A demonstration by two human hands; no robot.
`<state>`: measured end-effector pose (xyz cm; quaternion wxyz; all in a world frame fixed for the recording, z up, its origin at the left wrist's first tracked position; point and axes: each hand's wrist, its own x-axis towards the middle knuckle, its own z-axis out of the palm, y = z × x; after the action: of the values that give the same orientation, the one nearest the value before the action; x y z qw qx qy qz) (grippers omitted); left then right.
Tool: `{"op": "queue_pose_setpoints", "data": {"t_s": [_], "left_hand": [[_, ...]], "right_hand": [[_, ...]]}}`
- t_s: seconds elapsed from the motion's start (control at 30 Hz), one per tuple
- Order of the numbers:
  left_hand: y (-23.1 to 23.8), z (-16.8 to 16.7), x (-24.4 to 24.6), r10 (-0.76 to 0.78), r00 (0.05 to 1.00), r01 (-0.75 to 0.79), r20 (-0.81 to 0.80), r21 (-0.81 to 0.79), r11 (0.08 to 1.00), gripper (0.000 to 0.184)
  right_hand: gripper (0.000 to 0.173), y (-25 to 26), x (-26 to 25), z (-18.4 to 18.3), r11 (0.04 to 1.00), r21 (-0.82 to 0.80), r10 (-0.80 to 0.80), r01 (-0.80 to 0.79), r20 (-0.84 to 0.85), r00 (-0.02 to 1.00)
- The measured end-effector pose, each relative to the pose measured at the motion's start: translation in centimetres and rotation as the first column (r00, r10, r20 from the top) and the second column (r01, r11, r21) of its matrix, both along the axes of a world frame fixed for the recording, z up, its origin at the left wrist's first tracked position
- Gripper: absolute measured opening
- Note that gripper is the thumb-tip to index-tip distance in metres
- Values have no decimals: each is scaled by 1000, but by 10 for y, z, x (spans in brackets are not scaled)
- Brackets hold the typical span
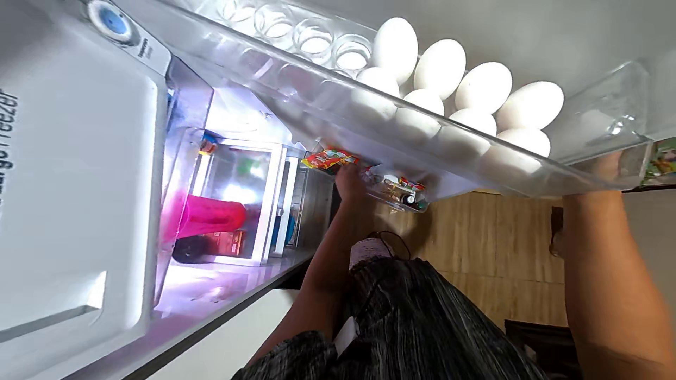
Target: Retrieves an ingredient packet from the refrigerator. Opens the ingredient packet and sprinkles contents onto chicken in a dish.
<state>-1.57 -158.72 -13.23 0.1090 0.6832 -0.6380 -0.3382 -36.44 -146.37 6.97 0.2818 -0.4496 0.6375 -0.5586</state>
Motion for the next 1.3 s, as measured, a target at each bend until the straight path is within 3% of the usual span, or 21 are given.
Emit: {"op": "queue_pose_setpoints", "data": {"t_s": [0.1, 0.17, 0.23, 0.33, 0.43, 0.53, 0.63, 0.77, 0.87, 1.03, 1.17, 1.3], "left_hand": [[-17, 0, 18, 5, 999, -5, 46, 10, 1000, 24], [-26, -1, 18, -155, 984, 148, 84, 87, 985, 23], [-35, -7, 8, -276, 950, 253, 145, 160, 954, 24], [-48, -16, -5, -250, 944, 188, 216, 270, 944, 39], [-58, -31, -14, -173, 950, 100, 260, 272, 957, 56], [-57, -31, -22, -147, 931, 49, 334, 285, 957, 69], [-52, -34, -22, -129, 915, 36, 381, 241, 970, 70], [-34, -28, -17, -10, 943, -26, 331, 104, 994, 52], [-43, -22, -18, 50, 955, -99, 291, 156, 983, 52], [-52, -4, -9, 29, 960, -80, 278, 172, 982, 38], [-37, 26, 4, 45, 997, -56, 70, 163, 985, 36], [-11, 41, 32, 113, 973, -88, -203, 127, 988, 30]], "right_hand": [[36, 5, -29, -28, 999, 6, 39, -38, -20, 999], [38, 10, -49, -49, 997, -44, 63, -64, -15, 998], [40, 3, -36, -41, 989, -140, 54, -50, 23, 998], [43, -15, -8, -15, 945, -286, 198, -161, 107, 974], [39, -16, -5, -19, 913, -349, 266, -211, 116, 957], [46, -8, 5, -16, 915, -348, 257, -204, 114, 960], [47, 2, 40, 11, 952, -297, 113, -70, 130, 985], [48, 8, 51, 17, 964, -267, 41, -8, 118, 992], [50, 9, 47, 11, 967, -256, 43, -6, 140, 989], [56, -3, 8, -17, 960, -261, 134, -103, 106, 985], [61, -7, 11, -13, 922, -341, 254, -185, 171, 952], [72, -1, 30, -7, 914, -378, 236, -149, 194, 952]]}}
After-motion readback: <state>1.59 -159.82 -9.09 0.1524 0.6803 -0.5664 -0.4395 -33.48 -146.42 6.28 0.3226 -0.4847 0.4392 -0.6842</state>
